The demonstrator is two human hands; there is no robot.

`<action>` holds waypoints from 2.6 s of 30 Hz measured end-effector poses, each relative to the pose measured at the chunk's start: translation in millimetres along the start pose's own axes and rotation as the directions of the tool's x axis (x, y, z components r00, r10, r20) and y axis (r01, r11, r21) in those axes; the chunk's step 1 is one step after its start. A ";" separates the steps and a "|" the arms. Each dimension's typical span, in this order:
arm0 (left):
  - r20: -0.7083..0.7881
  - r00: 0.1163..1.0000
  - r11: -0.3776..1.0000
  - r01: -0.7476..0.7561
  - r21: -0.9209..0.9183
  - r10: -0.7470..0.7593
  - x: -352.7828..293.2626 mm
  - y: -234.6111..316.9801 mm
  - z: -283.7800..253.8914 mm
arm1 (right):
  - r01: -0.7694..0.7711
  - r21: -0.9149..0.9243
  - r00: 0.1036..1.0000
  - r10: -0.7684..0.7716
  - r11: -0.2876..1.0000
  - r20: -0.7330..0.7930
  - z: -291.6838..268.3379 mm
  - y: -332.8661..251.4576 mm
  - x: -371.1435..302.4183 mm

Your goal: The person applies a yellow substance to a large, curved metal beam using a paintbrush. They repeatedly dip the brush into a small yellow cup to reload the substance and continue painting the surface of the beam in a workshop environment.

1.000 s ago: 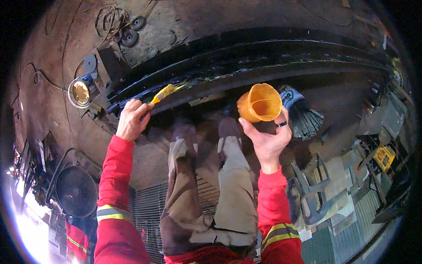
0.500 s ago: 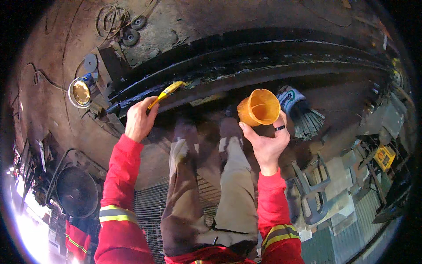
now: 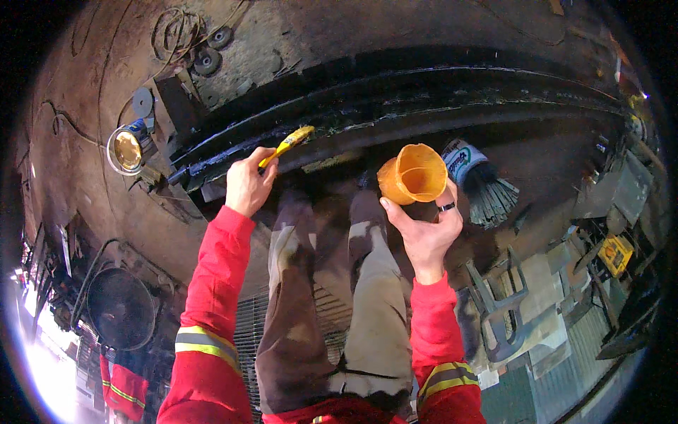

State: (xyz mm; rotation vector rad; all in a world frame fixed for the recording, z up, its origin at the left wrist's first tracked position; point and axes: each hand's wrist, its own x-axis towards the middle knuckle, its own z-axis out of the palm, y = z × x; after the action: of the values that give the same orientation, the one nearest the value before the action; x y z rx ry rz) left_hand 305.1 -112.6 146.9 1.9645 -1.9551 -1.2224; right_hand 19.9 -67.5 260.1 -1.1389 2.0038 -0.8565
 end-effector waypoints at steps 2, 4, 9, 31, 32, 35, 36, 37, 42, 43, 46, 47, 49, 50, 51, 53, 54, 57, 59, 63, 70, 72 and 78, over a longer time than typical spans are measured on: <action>-0.014 0.999 0.998 -0.053 -0.020 0.052 9.3 -1.9 2.6 | -0.031 -0.004 1.000 0.031 1.000 -0.007 1.3 -4.7 -1.5; -0.009 0.999 0.999 -0.037 0.006 0.037 15.5 -4.8 5.4 | -0.031 -0.030 1.000 0.031 0.999 -0.004 -3.1 0.3 -0.4; -0.038 0.997 0.998 -0.062 -0.003 0.062 29.5 10.1 6.9 | -0.047 -0.013 0.999 0.047 0.999 -0.021 -2.5 8.1 -2.4; -0.015 0.971 0.923 -0.222 0.314 0.239 9.3 -4.7 0.0 | -0.088 -0.026 0.996 0.088 0.996 -0.003 -12.9 16.0 -1.2; -0.012 0.975 0.922 -0.205 0.329 0.221 4.8 -11.1 -6.7 | -0.062 -0.033 0.998 0.062 0.998 -0.003 -13.5 16.2 -1.2; -0.005 0.994 0.939 -0.097 0.330 0.105 -12.7 -19.4 -23.1 | -0.045 -0.026 0.999 0.045 0.999 0.000 -12.3 14.0 -3.4; -0.011 0.999 0.948 -0.041 0.316 0.047 -17.9 -19.1 -26.4 | -0.047 -0.019 0.999 0.047 0.999 -0.002 -11.8 12.8 -4.0; -0.015 1.000 0.953 0.015 0.302 -0.011 -20.2 -19.1 -29.0 | -0.049 -0.013 0.999 0.049 0.999 -0.005 -11.6 11.4 -3.9; -0.017 0.995 0.993 0.103 0.064 -0.102 -16.9 -4.4 -5.6 | -0.005 -0.028 1.000 0.005 1.000 0.024 -8.3 3.0 -4.6; 0.030 0.988 0.987 0.150 0.058 -0.152 -19.4 0.7 -9.0 | -0.005 -0.029 1.000 0.006 1.000 0.028 -7.7 2.7 -5.2; 0.019 0.992 0.988 0.130 -0.086 -0.128 -29.3 -3.5 -27.6 | -0.032 -0.024 0.999 0.033 0.999 0.036 -9.9 -7.0 -6.1; -0.019 0.994 0.988 0.109 -0.107 -0.112 -32.5 -4.3 -32.2 | -0.038 -0.028 0.998 0.040 0.999 0.045 -10.3 -8.7 -9.1; -0.028 0.990 0.988 0.136 -0.068 -0.138 -26.8 12.9 -30.7 | -0.042 -0.028 0.998 0.043 0.999 0.053 -8.3 -6.1 -11.0; -0.058 0.990 0.992 0.127 -0.025 -0.128 -24.1 18.5 -22.4 | -0.029 -0.030 0.998 0.030 0.999 0.061 -6.7 -6.9 -10.5; -0.098 0.991 0.995 0.099 0.026 -0.096 -22.6 24.2 -10.1 | -0.014 -0.034 0.997 0.016 0.999 0.070 -6.0 -7.8 -10.5; -0.083 0.992 0.976 0.110 0.188 -0.096 -21.2 32.5 4.2 | -0.007 -0.023 0.997 0.009 1.000 0.071 -4.8 -10.6 -10.7; -0.102 0.989 0.956 0.133 0.261 -0.109 -23.9 29.4 2.0 | -0.016 -0.008 0.998 0.016 1.000 0.062 -5.0 -12.1 -11.0; -0.154 0.965 0.891 0.255 0.376 -0.211 -33.5 -1.3 -19.8 | -0.057 -0.054 0.996 0.060 0.997 0.061 -8.2 -24.3 -10.3; -0.135 0.941 0.846 0.338 0.411 -0.310 -40.9 -13.6 -42.9 | -0.051 -0.043 0.996 0.054 0.998 0.074 -10.6 -25.2 -9.5; -0.150 0.951 0.911 0.302 0.282 -0.269 -18.0 18.5 -39.0 | -0.018 0.028 0.995 0.016 0.999 0.095 -10.4 -18.1 -7.5; -0.097 0.973 0.910 0.231 0.346 -0.210 10.5 26.1 1.6 | -0.016 0.043 0.997 0.012 0.999 0.080 -20.9 -19.6 2.0; -0.084 0.957 0.875 0.288 0.388 -0.278 2.5 10.6 -18.5 | -0.050 0.024 0.995 0.048 0.998 0.088 -27.8 -20.5 3.4; -0.112 0.979 0.961 0.189 0.200 -0.169 7.4 25.9 4.7 | 0.034 -0.018 0.994 -0.032 0.999 0.105 -33.1 -9.5 10.0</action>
State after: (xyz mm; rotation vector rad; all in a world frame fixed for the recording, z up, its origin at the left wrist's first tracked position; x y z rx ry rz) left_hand 280.7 -121.2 155.8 2.3015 -1.9673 -0.9713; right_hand -6.3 -73.3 283.9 -1.2061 1.9166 -0.7792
